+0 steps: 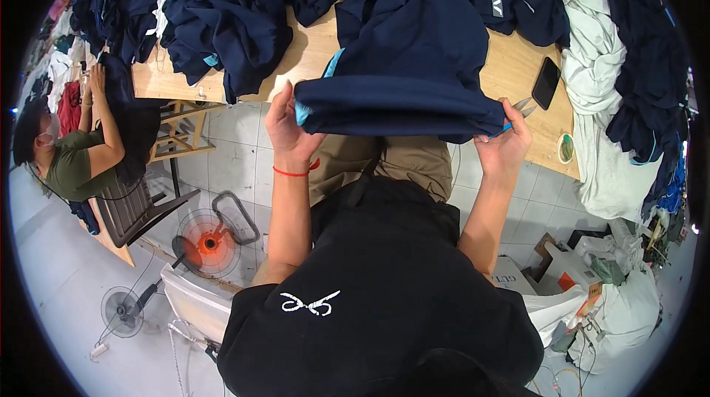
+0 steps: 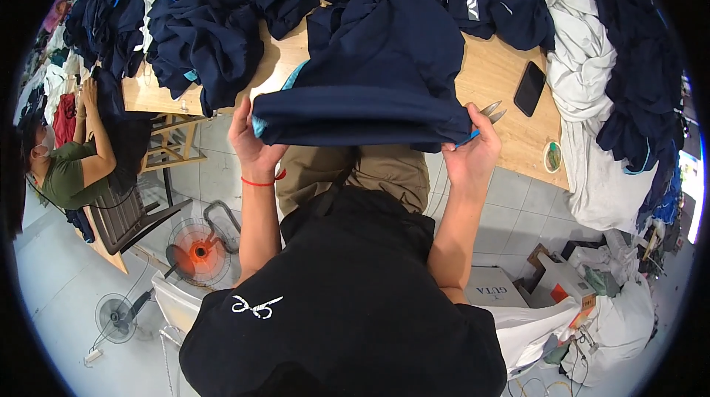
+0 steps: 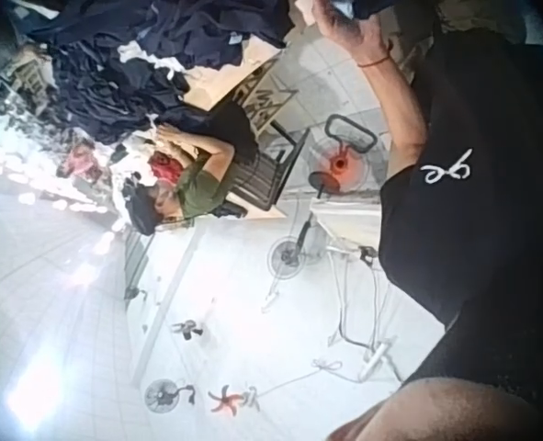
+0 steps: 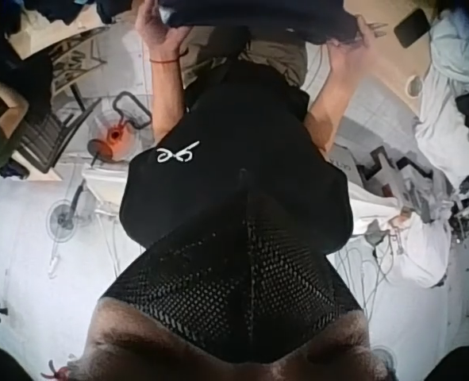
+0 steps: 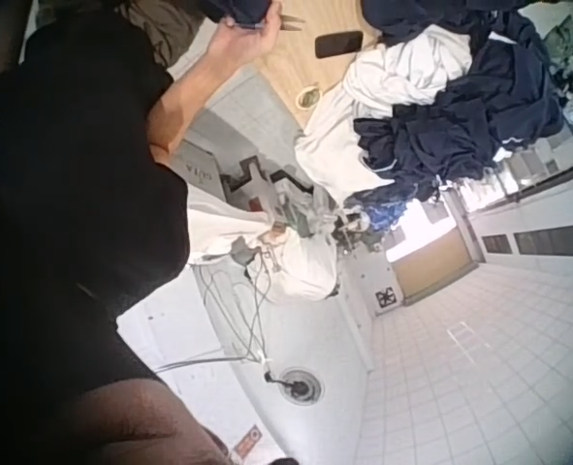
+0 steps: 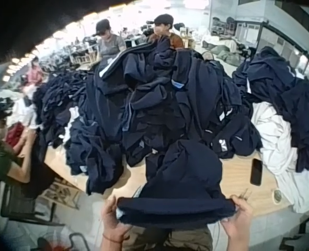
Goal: The person is using a pair of thread snips to trim loose threads from dark blue athletic garments at a factory workstation.
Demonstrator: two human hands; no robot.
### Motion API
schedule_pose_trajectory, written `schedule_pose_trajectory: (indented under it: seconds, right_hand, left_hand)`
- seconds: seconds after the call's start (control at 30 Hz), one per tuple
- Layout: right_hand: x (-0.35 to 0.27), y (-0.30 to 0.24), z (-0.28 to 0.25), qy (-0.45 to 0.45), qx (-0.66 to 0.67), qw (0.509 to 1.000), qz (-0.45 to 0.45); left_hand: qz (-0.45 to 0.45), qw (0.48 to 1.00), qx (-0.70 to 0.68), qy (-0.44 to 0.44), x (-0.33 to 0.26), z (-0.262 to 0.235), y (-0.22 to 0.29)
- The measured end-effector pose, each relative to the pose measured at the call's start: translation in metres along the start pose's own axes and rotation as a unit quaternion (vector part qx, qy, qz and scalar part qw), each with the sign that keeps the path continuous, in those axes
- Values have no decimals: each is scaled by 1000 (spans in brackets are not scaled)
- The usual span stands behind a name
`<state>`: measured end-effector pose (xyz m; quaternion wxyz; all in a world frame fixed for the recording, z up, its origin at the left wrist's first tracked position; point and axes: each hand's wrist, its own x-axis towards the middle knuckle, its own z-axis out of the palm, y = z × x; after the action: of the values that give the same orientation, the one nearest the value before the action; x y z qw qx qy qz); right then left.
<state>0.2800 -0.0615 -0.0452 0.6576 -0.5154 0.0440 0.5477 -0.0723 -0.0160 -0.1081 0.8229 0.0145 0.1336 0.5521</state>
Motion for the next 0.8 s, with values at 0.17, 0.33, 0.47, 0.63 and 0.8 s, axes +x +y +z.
schedule_pose_trajectory:
  seconds: [0.17,0.33,0.47,0.63,0.8]
  right_hand:
    - [12,-1,-8,-77,2,996,46]
    - [22,3,-23,-80,9,994,75]
    - [27,4,-28,-105,43,989,92]
    - [30,3,-33,-74,83,987,118]
    - [42,3,-47,-60,155,968,188]
  left_hand:
    - [-41,986,-70,-142,9,10,-12]
    - [-52,990,-82,-103,9,32,-27]
    - [-50,991,-83,-95,10,37,-32]
    - [-18,996,-65,-53,12,40,-33]
    - [34,982,-181,-48,19,29,-35]
